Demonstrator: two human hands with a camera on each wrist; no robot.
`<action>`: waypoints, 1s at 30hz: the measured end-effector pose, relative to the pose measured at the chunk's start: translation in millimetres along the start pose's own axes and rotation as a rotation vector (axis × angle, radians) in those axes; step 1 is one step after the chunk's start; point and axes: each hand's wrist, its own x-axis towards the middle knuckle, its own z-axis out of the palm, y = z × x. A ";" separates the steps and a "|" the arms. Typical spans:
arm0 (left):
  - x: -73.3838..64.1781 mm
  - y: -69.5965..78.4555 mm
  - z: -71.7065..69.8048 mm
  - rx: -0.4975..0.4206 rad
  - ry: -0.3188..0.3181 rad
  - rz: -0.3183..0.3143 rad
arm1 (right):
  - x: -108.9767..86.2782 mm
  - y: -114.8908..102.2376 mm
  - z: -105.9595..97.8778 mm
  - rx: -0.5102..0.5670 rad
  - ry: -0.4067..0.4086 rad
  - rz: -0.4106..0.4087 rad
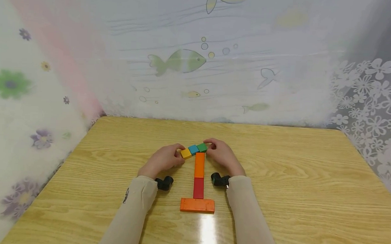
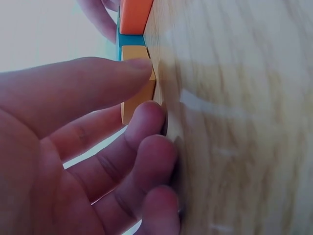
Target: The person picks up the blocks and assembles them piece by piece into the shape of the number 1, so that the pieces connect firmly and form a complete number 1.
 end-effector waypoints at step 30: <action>2.9 -19.1 -7.5 -0.028 0.105 0.069 | -14.6 15.4 -16.8 0.369 -0.057 0.006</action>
